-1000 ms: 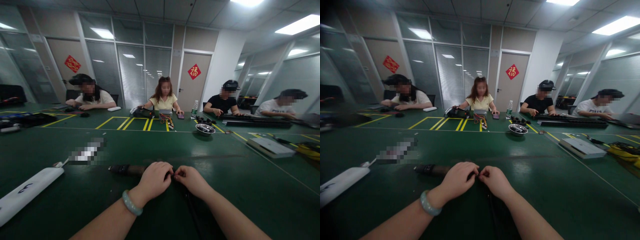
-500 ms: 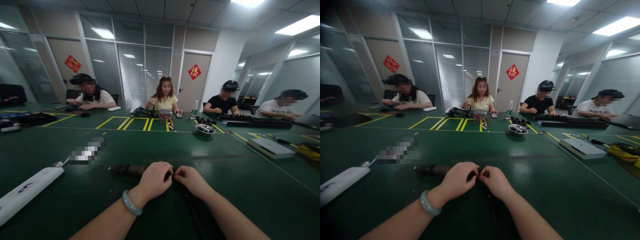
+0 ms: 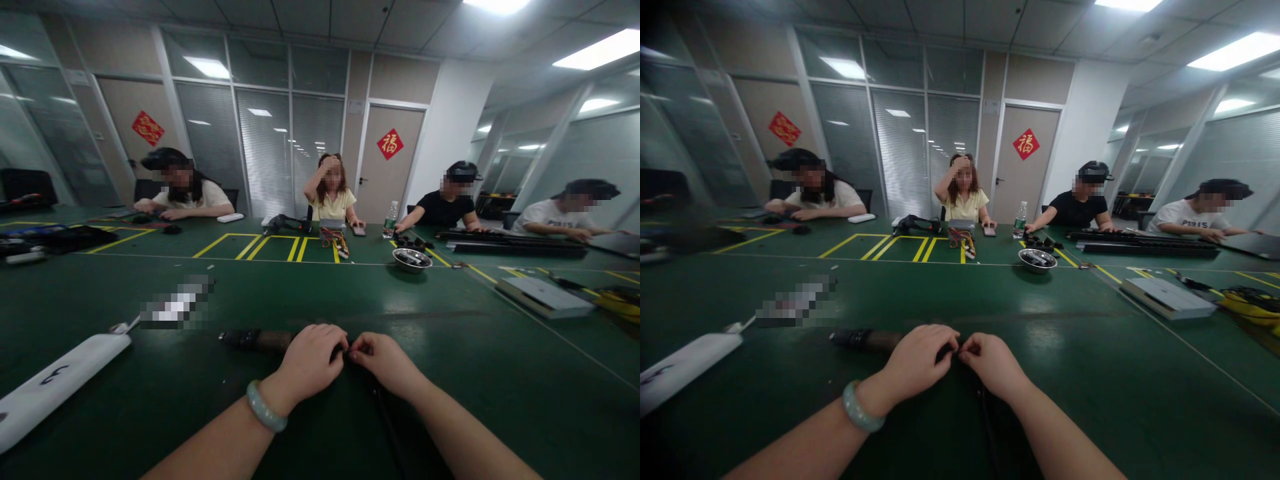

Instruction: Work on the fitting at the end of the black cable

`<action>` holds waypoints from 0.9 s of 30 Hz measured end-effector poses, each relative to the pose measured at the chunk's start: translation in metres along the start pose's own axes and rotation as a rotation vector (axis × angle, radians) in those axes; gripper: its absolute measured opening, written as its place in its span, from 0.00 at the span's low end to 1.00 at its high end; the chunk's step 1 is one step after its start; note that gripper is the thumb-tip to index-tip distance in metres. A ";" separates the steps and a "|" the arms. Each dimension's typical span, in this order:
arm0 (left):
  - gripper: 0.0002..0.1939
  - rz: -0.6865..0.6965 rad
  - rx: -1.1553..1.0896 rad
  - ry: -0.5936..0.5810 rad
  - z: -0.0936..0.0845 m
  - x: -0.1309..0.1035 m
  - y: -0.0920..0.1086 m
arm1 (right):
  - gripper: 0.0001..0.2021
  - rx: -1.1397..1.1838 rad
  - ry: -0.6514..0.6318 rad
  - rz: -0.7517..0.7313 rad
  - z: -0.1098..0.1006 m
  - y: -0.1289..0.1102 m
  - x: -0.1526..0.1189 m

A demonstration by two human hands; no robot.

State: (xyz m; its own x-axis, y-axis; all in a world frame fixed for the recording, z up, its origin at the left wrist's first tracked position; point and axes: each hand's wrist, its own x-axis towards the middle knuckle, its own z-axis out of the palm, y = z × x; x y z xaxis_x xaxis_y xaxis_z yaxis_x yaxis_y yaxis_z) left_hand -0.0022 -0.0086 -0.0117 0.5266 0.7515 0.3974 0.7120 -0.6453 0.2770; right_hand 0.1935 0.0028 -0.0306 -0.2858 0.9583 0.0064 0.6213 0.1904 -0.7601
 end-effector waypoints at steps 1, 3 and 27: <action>0.07 0.002 0.002 0.002 0.001 0.000 0.000 | 0.05 0.000 0.001 -0.001 0.000 0.001 0.000; 0.07 0.006 -0.001 0.007 0.001 0.000 -0.001 | 0.06 -0.001 -0.004 0.005 0.001 0.001 0.001; 0.07 0.003 -0.030 0.005 0.001 0.000 -0.001 | 0.05 -0.007 -0.011 -0.008 -0.001 0.001 0.000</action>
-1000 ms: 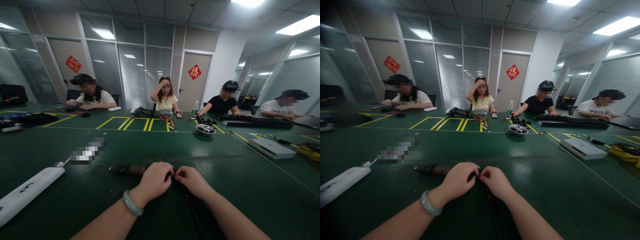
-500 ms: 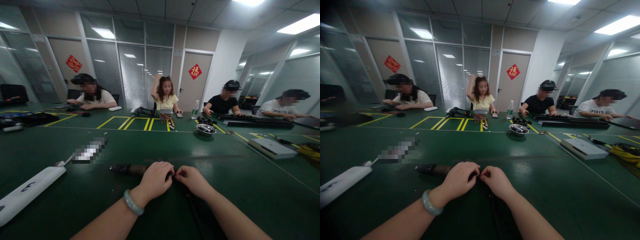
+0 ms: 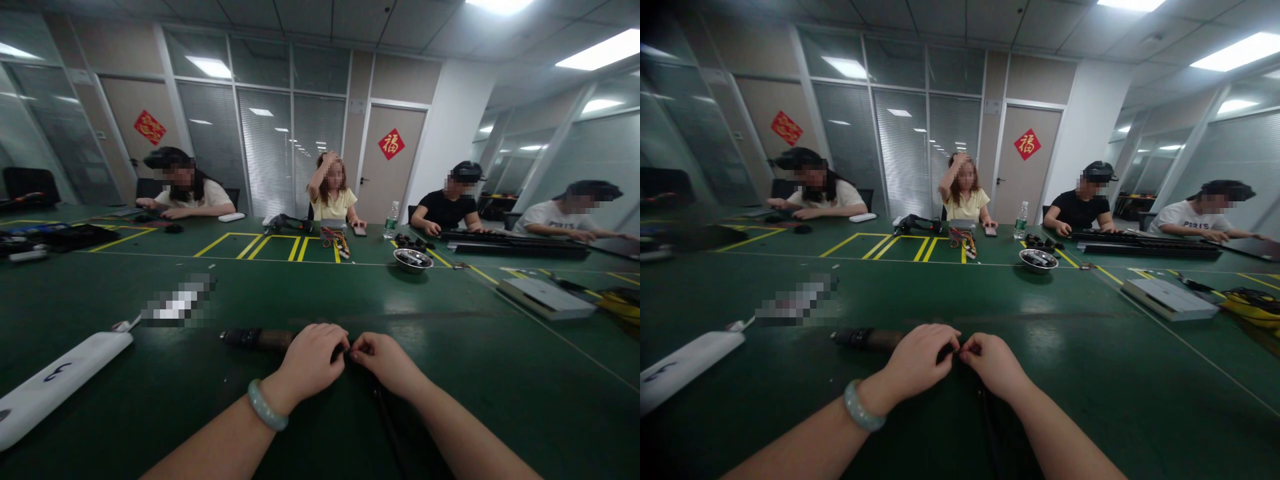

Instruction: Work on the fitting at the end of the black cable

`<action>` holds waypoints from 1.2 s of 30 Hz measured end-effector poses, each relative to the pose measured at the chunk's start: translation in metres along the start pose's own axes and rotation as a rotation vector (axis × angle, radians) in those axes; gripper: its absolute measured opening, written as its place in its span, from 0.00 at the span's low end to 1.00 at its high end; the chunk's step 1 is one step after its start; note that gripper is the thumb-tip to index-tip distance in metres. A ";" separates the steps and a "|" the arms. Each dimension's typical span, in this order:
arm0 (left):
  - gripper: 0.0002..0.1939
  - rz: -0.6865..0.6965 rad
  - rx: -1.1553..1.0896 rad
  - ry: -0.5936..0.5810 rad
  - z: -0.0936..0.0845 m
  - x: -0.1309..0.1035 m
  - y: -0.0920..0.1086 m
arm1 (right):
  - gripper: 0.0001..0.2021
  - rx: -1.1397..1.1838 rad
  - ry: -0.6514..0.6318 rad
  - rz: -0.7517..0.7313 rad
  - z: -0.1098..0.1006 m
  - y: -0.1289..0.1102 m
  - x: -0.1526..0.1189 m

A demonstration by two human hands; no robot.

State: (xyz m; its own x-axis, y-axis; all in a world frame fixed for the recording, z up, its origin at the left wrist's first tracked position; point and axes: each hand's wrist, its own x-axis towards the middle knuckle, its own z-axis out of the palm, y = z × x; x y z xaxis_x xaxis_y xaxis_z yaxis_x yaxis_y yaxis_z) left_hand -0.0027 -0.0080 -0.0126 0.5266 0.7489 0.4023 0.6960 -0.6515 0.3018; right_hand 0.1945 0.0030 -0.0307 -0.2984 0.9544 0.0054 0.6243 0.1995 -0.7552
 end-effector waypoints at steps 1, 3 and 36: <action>0.07 -0.002 0.005 0.000 0.000 0.000 0.000 | 0.05 -0.002 0.003 -0.004 0.000 0.001 0.000; 0.09 -0.012 0.008 0.007 0.001 0.000 0.000 | 0.05 0.000 0.006 -0.012 0.001 0.002 0.001; 0.06 -0.017 0.015 0.025 0.003 -0.001 -0.001 | 0.05 0.037 -0.002 -0.001 0.003 0.002 0.001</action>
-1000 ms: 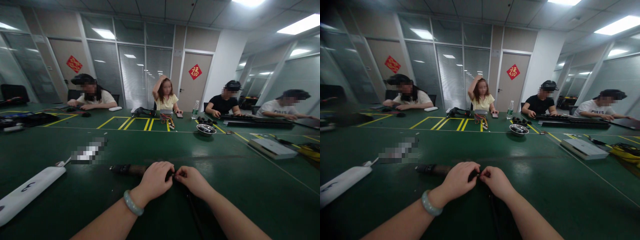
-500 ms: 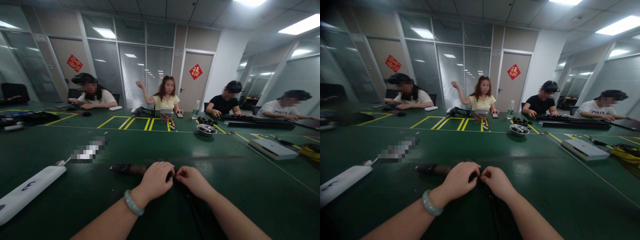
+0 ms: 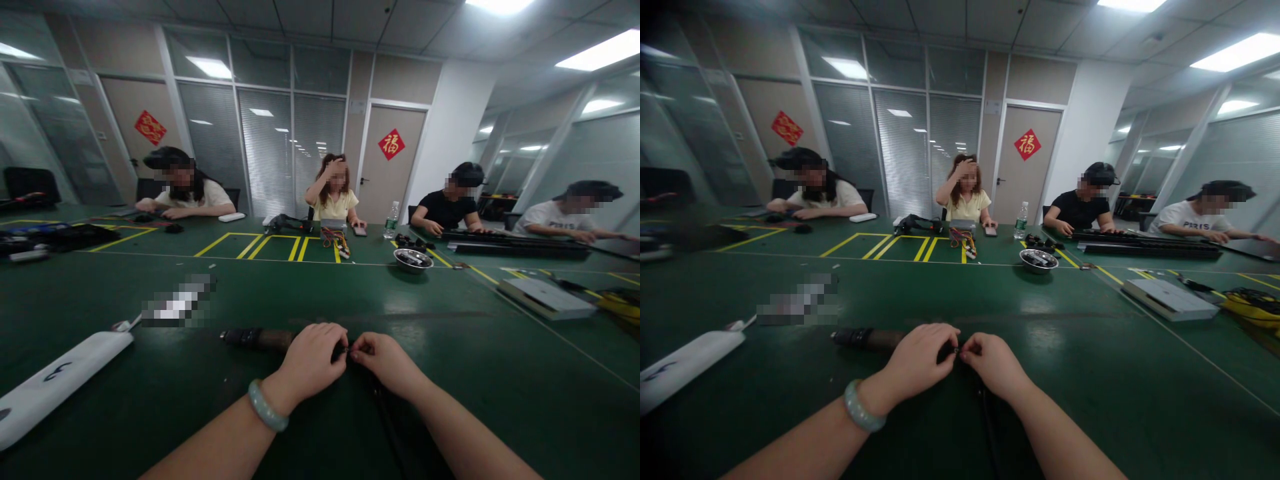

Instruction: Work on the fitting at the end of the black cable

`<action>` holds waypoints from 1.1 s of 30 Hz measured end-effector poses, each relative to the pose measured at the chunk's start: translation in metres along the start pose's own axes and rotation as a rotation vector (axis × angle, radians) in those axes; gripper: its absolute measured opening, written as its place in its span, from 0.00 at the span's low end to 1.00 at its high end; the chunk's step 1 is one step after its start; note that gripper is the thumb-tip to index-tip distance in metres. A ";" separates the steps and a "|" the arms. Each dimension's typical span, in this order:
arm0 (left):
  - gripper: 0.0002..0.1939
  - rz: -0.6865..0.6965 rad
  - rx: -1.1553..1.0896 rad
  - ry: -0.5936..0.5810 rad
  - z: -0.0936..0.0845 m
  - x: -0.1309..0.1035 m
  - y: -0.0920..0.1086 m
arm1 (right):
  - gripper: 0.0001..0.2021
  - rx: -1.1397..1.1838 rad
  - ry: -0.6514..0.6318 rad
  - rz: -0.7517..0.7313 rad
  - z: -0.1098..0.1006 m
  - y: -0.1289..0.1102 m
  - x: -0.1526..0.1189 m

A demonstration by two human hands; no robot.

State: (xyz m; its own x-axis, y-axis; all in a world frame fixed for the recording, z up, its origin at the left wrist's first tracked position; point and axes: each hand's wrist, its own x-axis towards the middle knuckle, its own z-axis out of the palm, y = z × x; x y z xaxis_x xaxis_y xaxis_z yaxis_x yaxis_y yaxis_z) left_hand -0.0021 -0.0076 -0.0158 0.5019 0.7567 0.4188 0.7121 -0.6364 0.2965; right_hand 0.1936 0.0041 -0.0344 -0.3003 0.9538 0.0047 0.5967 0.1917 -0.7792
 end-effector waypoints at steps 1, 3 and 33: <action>0.06 0.002 -0.003 -0.001 0.000 0.000 0.000 | 0.05 -0.002 -0.002 0.001 0.000 0.000 0.000; 0.06 0.007 -0.009 -0.007 -0.002 0.000 0.000 | 0.05 -0.008 -0.005 0.004 0.000 0.001 0.000; 0.06 0.005 -0.016 -0.031 -0.002 0.000 -0.003 | 0.06 -0.046 -0.025 0.030 -0.003 -0.008 -0.002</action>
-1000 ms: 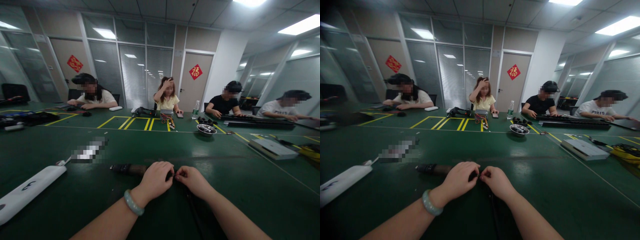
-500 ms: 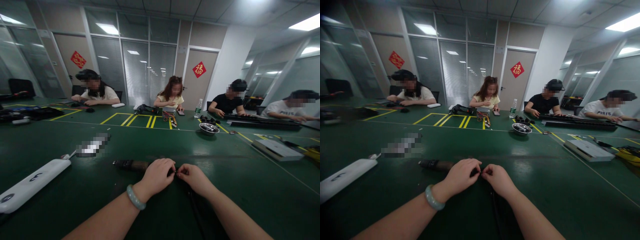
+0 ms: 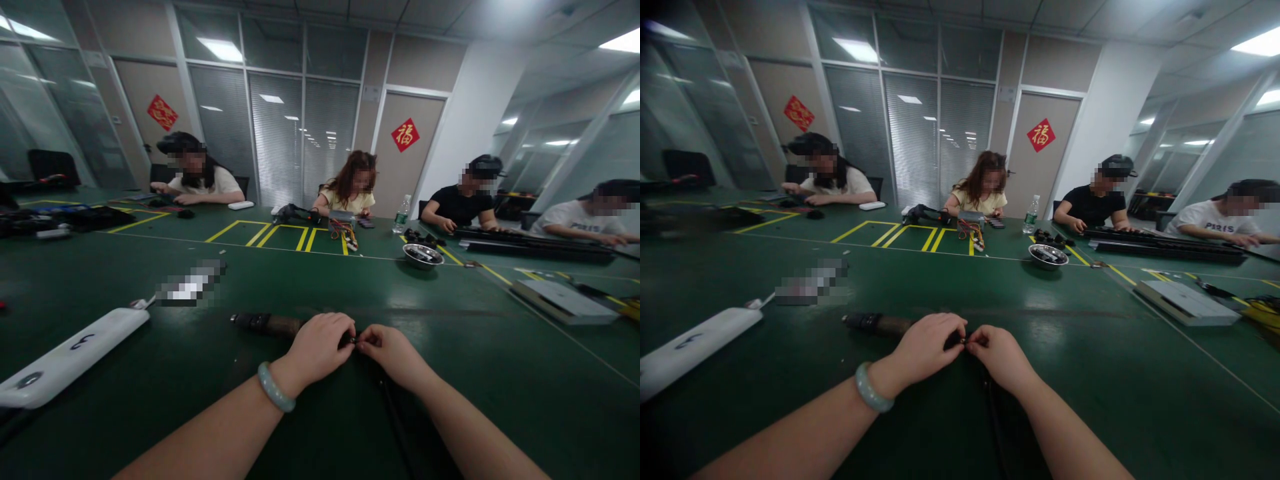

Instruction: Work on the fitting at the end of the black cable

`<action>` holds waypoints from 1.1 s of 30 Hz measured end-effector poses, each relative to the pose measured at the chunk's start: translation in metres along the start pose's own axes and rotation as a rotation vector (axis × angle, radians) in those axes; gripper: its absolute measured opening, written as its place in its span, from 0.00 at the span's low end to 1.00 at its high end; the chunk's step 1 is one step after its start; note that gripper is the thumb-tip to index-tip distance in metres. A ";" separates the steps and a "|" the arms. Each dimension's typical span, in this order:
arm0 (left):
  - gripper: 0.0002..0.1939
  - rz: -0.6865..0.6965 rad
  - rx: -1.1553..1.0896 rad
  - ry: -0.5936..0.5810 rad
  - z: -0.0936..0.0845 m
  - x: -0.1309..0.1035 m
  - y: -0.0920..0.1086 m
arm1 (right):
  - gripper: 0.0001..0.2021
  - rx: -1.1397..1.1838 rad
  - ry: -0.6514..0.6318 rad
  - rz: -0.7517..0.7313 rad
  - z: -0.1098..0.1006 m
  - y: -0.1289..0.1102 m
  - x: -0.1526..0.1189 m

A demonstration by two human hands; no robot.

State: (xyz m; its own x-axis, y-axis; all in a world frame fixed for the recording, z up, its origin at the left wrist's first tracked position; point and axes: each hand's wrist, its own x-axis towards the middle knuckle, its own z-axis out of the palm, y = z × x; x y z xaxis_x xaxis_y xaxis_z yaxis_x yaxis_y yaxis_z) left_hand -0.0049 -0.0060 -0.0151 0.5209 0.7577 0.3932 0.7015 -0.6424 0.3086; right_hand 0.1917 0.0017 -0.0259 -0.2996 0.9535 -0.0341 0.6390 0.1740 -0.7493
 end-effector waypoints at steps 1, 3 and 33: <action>0.06 -0.008 -0.004 0.005 -0.001 0.000 0.000 | 0.06 0.004 -0.002 0.003 0.000 -0.001 0.000; 0.06 -0.018 -0.013 0.011 -0.002 0.000 0.001 | 0.06 0.012 -0.004 0.004 -0.001 -0.002 -0.001; 0.08 0.013 -0.023 0.023 0.000 0.000 0.002 | 0.06 0.020 0.021 -0.024 0.001 0.005 0.000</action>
State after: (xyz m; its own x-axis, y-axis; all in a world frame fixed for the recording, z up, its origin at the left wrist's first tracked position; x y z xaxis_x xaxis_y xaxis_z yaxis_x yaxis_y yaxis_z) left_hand -0.0035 -0.0072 -0.0145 0.5185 0.7462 0.4175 0.6831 -0.6552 0.3227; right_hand 0.1946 0.0027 -0.0303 -0.3000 0.9540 -0.0020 0.6177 0.1926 -0.7625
